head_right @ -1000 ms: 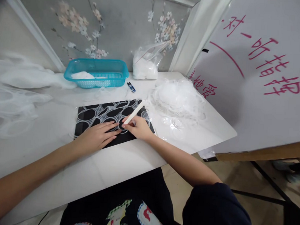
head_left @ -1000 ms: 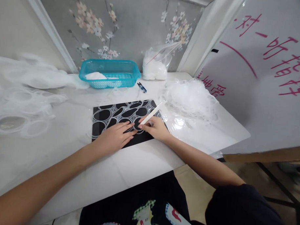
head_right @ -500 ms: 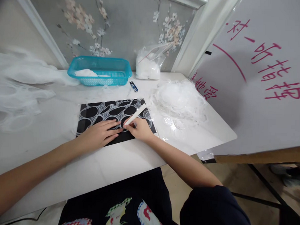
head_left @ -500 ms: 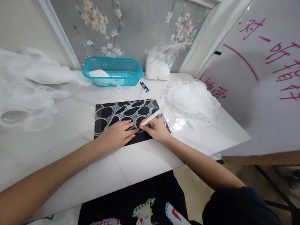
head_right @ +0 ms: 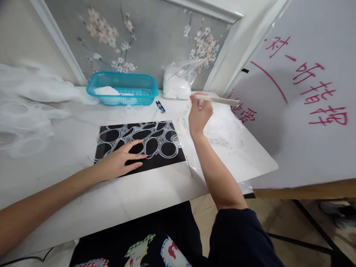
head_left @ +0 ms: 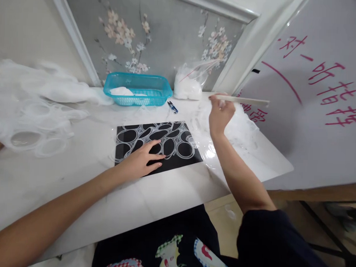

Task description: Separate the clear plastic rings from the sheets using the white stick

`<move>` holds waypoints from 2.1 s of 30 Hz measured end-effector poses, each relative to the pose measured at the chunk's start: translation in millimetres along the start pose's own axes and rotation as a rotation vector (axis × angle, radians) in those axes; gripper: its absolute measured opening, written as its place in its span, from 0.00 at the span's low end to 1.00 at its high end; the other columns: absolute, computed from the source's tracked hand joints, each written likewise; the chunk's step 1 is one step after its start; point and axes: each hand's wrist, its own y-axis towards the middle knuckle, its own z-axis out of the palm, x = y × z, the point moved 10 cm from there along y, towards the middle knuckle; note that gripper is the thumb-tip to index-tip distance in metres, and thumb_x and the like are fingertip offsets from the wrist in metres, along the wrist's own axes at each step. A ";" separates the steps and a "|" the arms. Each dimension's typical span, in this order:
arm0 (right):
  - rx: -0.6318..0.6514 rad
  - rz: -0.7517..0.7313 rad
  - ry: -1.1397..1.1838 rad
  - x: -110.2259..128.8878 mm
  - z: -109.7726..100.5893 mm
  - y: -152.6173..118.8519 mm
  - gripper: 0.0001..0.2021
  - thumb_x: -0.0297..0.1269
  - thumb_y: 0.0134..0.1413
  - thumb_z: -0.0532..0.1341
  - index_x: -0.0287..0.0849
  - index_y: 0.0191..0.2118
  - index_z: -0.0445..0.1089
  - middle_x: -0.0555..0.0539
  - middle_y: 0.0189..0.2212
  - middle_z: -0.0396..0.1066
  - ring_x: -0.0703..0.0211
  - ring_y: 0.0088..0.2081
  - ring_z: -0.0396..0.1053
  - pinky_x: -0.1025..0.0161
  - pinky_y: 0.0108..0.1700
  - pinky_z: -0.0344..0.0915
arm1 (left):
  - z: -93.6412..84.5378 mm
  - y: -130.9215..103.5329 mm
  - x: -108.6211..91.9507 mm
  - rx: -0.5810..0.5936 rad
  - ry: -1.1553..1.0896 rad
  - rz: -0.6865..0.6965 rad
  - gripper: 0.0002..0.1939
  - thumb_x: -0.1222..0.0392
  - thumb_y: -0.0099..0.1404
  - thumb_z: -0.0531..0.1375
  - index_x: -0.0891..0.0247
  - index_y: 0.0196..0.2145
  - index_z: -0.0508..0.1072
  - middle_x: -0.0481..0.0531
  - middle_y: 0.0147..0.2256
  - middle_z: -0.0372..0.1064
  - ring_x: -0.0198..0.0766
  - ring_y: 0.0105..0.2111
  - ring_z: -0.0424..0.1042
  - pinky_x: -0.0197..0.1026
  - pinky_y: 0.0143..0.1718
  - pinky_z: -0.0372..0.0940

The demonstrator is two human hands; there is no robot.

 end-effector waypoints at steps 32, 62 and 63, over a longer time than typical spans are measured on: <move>0.742 -0.246 -0.182 -2.1 130.3 -145.7 0.08 0.37 0.61 0.61 0.48 0.35 0.78 0.46 0.39 0.80 0.51 0.37 0.71 0.54 0.44 0.66 | -6.1 -39.2 -4.9 -0.056 0.324 -0.046 0.19 0.52 0.74 0.52 0.59 0.53 0.76 0.53 0.32 0.73 0.45 0.34 0.74 0.44 0.35 0.66; 0.580 -0.115 -0.008 16.0 150.3 -137.5 0.06 0.36 0.58 0.64 0.44 0.33 0.78 0.47 0.31 0.79 0.57 0.31 0.72 0.61 0.34 0.66 | -42.4 -57.6 36.8 -0.055 0.158 -0.249 0.08 0.55 0.67 0.61 0.62 0.33 0.73 0.47 0.34 0.71 0.35 0.29 0.70 0.37 0.29 0.58; 0.623 -0.118 -0.005 16.5 155.1 -141.8 0.06 0.36 0.58 0.64 0.44 0.33 0.78 0.48 0.31 0.79 0.57 0.31 0.72 0.61 0.34 0.66 | -43.4 -58.2 36.9 -0.071 0.178 -0.244 0.07 0.56 0.67 0.61 0.62 0.34 0.73 0.47 0.35 0.72 0.36 0.29 0.70 0.37 0.29 0.58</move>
